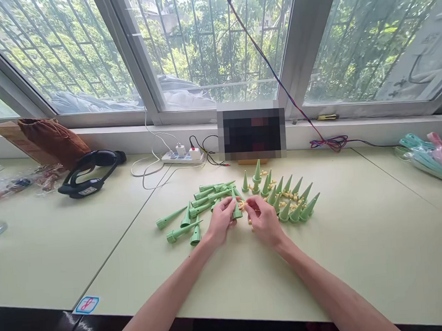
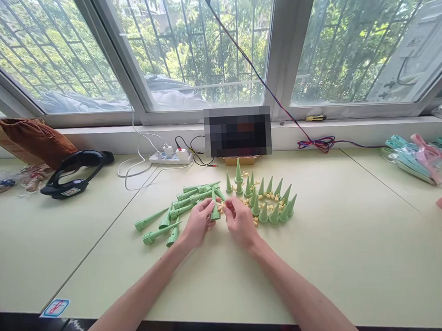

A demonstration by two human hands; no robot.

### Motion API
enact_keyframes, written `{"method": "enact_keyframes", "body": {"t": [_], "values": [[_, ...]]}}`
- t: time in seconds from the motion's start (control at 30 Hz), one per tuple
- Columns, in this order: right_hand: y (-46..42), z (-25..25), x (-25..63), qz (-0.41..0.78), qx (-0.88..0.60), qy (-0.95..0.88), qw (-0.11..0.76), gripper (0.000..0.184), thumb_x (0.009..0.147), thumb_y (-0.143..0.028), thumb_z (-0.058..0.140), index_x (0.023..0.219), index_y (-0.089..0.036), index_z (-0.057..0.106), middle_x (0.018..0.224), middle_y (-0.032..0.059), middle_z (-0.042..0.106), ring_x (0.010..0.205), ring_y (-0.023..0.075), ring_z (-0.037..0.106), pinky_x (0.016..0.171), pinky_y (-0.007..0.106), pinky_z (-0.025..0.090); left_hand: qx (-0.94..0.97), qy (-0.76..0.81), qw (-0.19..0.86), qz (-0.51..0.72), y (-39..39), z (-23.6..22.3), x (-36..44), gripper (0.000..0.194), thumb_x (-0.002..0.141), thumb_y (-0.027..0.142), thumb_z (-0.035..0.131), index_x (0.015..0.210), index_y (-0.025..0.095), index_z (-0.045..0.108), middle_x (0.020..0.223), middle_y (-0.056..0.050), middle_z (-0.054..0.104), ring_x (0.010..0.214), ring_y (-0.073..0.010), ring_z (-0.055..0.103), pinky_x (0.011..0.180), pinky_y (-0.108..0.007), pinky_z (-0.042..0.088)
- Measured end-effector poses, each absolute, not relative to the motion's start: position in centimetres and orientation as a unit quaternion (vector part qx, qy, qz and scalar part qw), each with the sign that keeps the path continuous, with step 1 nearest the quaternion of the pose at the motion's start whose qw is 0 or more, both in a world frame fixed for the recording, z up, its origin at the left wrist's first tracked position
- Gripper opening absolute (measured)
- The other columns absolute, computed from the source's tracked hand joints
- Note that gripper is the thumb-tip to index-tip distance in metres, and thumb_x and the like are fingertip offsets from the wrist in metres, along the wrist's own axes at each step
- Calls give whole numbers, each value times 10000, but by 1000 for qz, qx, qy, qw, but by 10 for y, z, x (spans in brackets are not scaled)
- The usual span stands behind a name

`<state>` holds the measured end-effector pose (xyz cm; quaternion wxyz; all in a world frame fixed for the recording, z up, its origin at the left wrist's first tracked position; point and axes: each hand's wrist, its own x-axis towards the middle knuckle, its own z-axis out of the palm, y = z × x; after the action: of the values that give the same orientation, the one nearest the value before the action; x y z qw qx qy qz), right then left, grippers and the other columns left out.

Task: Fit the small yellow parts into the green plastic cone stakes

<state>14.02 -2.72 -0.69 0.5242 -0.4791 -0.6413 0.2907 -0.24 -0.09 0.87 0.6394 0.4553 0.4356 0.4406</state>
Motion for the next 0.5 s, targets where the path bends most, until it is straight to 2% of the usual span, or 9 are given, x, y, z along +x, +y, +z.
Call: {"method": "enact_keyframes", "body": {"t": [0.13,0.5], "values": [[-26,-9,141,307,-471,-640,525,139,949,-328,500,910,-200,537,781,8,584,577,125,532,547,252,453,451,426,645,446,0,8,-2,415,751,504,680,998,172,651,679,26,499,486,-55,339,417,-188,249],[-24,-12,143,320,-476,-636,516,155,948,-326,488,860,-203,522,658,-21,555,534,125,516,510,242,403,470,423,633,447,-1,9,-3,410,779,491,666,1025,164,642,714,10,523,507,-55,362,406,-169,264]]}}
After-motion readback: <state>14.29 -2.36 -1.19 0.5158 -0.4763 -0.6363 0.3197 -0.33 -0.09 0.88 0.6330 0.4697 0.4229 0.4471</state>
